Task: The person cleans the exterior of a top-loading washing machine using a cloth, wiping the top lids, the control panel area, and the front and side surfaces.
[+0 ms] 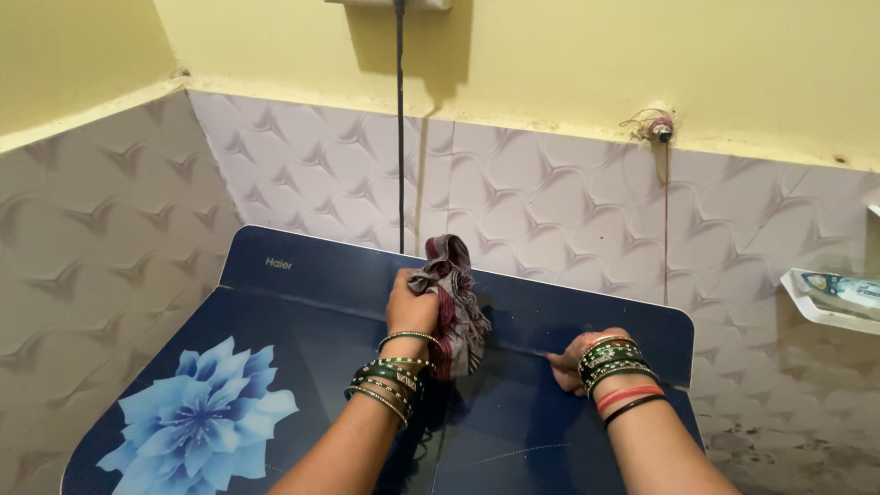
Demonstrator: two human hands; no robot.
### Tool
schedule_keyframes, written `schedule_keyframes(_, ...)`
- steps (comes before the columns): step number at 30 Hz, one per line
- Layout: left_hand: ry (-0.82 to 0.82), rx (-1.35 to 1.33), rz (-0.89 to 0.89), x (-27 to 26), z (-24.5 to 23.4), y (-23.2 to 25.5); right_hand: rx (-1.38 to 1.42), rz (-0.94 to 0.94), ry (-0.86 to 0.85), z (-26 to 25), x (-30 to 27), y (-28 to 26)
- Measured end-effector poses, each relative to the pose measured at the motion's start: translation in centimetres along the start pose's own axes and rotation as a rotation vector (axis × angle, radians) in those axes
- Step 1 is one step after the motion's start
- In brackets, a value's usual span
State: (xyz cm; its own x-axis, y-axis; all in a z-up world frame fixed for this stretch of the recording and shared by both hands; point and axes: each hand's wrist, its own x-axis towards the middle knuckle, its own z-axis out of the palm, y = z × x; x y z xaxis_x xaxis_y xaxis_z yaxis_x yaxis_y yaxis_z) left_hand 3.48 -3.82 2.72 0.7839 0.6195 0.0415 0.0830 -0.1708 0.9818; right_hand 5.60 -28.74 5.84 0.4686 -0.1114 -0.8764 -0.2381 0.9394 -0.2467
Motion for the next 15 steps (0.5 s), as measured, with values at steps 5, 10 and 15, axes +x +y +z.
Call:
schedule_keyframes(5, -0.008, 0.003, -0.029, 0.2, 0.9, 1.5, -0.091, -0.074, -0.200, -0.8, 1.3, -0.7)
schedule_keyframes(10, 0.060, -0.046, 0.066, 2.5, 1.8, 2.2, -0.242, -0.557, -0.440, -2.0, 5.3, -4.4)
schedule_keyframes(15, 0.168, 0.380, 0.253, 4.2, 0.6, 0.8, -1.085, -1.594, 0.261, -6.4, 13.4, -9.6)
